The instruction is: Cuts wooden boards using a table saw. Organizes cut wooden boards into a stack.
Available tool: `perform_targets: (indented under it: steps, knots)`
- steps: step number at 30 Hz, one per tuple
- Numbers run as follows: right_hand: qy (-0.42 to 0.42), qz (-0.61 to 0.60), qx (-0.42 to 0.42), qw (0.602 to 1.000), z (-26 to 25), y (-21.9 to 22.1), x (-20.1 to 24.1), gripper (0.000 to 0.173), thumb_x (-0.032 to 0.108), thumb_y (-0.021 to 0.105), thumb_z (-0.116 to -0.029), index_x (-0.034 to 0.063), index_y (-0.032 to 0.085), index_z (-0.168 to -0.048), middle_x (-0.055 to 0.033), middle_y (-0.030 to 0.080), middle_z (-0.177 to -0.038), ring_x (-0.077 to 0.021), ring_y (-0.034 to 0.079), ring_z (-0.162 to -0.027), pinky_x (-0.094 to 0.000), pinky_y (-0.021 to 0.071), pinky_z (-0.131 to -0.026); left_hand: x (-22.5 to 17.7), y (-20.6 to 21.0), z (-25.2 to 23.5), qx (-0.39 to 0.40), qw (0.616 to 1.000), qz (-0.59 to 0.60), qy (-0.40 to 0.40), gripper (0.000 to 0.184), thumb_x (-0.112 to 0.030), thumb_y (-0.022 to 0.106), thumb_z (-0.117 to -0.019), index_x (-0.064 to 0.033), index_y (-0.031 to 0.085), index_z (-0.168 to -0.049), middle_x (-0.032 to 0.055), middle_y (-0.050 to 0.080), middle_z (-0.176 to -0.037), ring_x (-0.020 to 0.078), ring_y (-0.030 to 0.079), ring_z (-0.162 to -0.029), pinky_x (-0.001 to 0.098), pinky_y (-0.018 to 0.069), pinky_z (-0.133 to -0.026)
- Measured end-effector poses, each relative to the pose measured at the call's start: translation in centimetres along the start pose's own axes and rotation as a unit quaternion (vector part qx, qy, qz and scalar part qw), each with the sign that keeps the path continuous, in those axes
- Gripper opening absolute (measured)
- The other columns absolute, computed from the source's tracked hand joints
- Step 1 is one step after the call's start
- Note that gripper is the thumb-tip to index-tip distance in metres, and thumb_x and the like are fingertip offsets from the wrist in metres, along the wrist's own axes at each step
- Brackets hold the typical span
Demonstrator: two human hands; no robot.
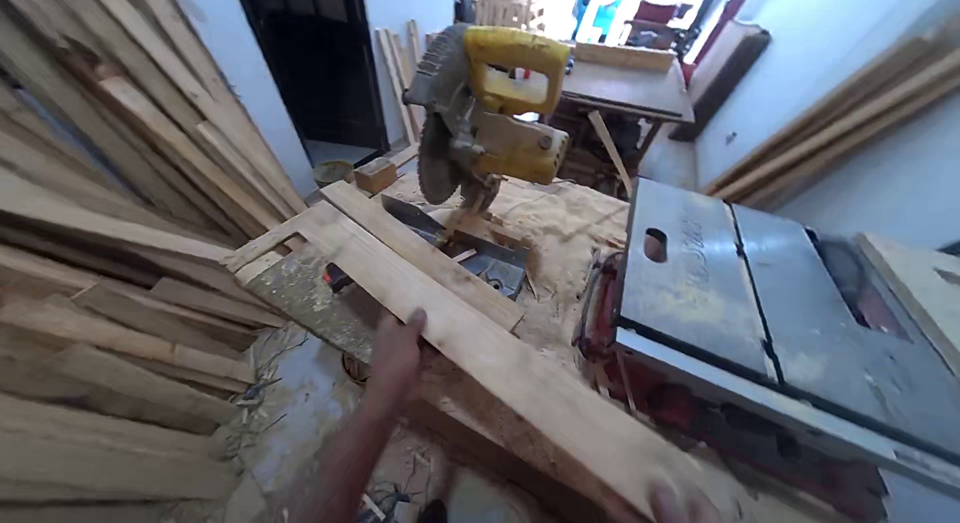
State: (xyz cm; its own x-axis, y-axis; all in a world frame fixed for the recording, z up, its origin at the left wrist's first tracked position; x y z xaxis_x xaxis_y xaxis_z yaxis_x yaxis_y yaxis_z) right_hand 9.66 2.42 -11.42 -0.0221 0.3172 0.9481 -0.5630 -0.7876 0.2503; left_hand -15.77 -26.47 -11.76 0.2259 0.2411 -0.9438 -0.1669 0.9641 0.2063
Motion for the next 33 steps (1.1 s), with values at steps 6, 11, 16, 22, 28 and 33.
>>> perform_targets:
  steps: [6, 11, 16, 22, 28, 33]
  knots:
    - [0.124, 0.129, 0.065, 0.982, -10.6, 12.4, -2.7, 0.049, 0.039, 0.04, -0.1118, 0.0067, 0.042, -0.149, -0.0199, 0.064, -0.132, -0.0308, 0.07, -0.112, -0.0482, 0.0595, -0.094, -3.0, -2.2, -17.0, 0.066, 0.956, -0.285, -0.013, 0.066, -0.059, 0.045, -0.1042, -0.007, 0.049, -0.144, 0.019, 0.063, -0.13, 0.0321, 0.067, -0.107, 0.0538, 0.0563, -0.089]
    - [0.066, 0.467, -0.023, 0.881, -10.5, 5.9, -5.0, 0.046, 0.04, 0.042, -0.1095, 0.0149, 0.057, -0.145, -0.0137, 0.065, -0.133, -0.0305, 0.066, -0.118, -0.0561, 0.053, -0.1, 2.0, -4.2, -15.5, 0.136, 0.914, -0.383, 0.005, 0.053, -0.043, 0.048, -0.1075, -0.0027, 0.052, -0.142, 0.0234, 0.061, -0.13, 0.0332, 0.066, -0.107, 0.0543, 0.0545, -0.09]
    - [0.087, 0.532, -0.247, 0.805, -13.4, -6.0, -4.9, 0.052, 0.037, 0.053, -0.1049, 0.0, 0.053, -0.142, -0.0275, 0.064, -0.126, -0.044, 0.065, -0.114, -0.0634, 0.0532, -0.095, 9.6, -6.9, -7.5, 0.242, 0.927, -0.28, -0.062, 0.039, -0.028, 0.052, -0.1059, 0.0022, 0.059, -0.131, 0.0172, 0.069, -0.119, 0.0267, 0.073, -0.094, 0.0438, 0.0634, -0.08]
    - [0.083, 0.607, -0.116, 0.782, -13.7, 0.6, -4.9, 0.055, 0.051, 0.056, -0.1012, 0.0099, 0.062, -0.138, -0.0213, 0.07, -0.117, -0.0414, 0.068, -0.107, -0.065, 0.0529, -0.091, 10.5, -9.7, -5.5, 0.205, 0.942, -0.258, -0.065, 0.034, -0.026, 0.054, -0.105, -0.0014, 0.064, -0.126, 0.0124, 0.074, -0.116, 0.0259, 0.075, -0.099, 0.0434, 0.0639, -0.086]
    - [0.021, 0.366, -0.049, 0.929, -19.8, 13.3, -4.4, 0.068, 0.045, 0.06, -0.1018, 0.0086, 0.04, -0.155, -0.0219, 0.057, -0.143, -0.0367, 0.061, -0.126, -0.0575, 0.0517, -0.103, 8.1, -8.6, -8.7, 0.14, 0.975, -0.169, -0.036, 0.045, -0.03, 0.054, -0.1053, 0.0011, 0.054, -0.138, 0.0173, 0.068, -0.126, 0.0276, 0.07, -0.111, 0.0458, 0.0603, -0.091]
    - [0.079, 0.316, 0.006, 0.946, -31.2, 14.7, -5.9, 0.056, 0.051, 0.06, -0.1003, 0.0007, 0.065, -0.125, -0.0236, 0.069, -0.116, -0.0356, 0.067, -0.108, -0.0574, 0.0531, -0.095, 8.4, -1.6, -11.6, 0.165, 0.97, -0.07, -0.165, 0.061, -0.052, 0.029, -0.1098, -0.0009, 0.04, -0.142, 0.0144, 0.065, -0.121, 0.0248, 0.07, -0.103, 0.0447, 0.0595, -0.09]
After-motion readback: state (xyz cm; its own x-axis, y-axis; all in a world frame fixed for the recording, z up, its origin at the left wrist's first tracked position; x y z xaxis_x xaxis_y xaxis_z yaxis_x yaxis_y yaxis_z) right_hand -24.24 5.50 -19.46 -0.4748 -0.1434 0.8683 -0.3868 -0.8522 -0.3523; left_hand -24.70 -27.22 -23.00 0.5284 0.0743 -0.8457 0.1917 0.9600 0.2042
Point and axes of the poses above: each hand's wrist, its own z-axis away from the middle knuckle, its own y-axis out of the palm, x = y × z, the point moved 5 cm from there along -z, towards the middle knuckle
